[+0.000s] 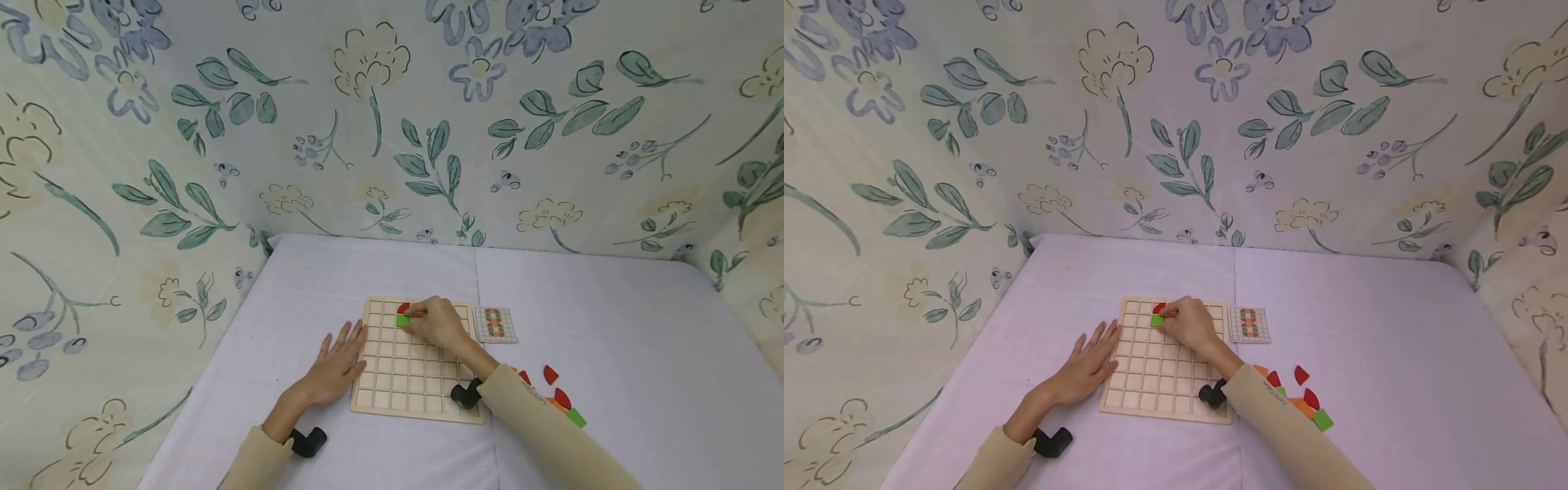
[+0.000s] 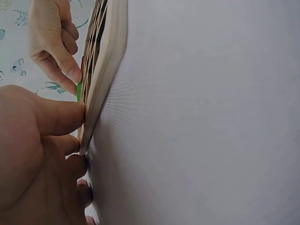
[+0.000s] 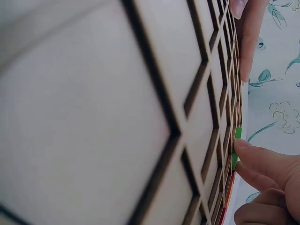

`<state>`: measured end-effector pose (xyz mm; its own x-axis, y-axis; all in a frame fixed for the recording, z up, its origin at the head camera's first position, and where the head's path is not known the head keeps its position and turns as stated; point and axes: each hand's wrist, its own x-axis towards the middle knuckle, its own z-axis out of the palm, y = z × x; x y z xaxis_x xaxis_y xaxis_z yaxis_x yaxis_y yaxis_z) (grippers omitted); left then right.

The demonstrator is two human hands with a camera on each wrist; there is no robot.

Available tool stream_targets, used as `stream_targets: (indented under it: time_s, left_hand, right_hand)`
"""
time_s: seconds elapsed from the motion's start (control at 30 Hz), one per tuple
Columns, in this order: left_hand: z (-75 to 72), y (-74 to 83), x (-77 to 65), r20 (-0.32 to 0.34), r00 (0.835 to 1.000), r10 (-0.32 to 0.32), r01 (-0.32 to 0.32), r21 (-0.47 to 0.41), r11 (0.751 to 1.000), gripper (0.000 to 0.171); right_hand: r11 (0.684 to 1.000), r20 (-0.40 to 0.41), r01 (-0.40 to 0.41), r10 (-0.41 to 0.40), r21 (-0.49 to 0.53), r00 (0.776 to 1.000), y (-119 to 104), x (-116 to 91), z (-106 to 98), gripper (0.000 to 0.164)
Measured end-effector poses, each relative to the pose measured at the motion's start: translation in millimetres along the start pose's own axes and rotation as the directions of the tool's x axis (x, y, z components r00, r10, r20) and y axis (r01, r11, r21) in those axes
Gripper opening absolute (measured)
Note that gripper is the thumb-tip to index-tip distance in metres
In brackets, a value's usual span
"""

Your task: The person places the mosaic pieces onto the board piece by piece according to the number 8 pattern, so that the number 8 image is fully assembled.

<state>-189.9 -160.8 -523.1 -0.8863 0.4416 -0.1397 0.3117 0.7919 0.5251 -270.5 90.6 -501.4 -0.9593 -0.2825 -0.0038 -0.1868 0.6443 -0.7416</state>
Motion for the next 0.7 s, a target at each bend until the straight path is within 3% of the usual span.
stream_targets:
  time_s: [0.37, 0.7]
  left_hand:
    - [-0.7, 1.6, -0.6, -0.003, 1.000, 0.000, 0.000, 0.000, 1.000, 0.066]
    - [-0.8, 2.6, -1.0, -0.006, 1.000, -0.004, 0.004, 0.006, 1.000, 0.065]
  right_hand:
    - [0.999, -0.022, 0.018, -0.017, 0.030, 1.000, 1, -1, -1, 0.023]
    - [0.982, 0.005, -0.040, 0.040, 0.186, 0.999, 1, -1, -14, 0.025]
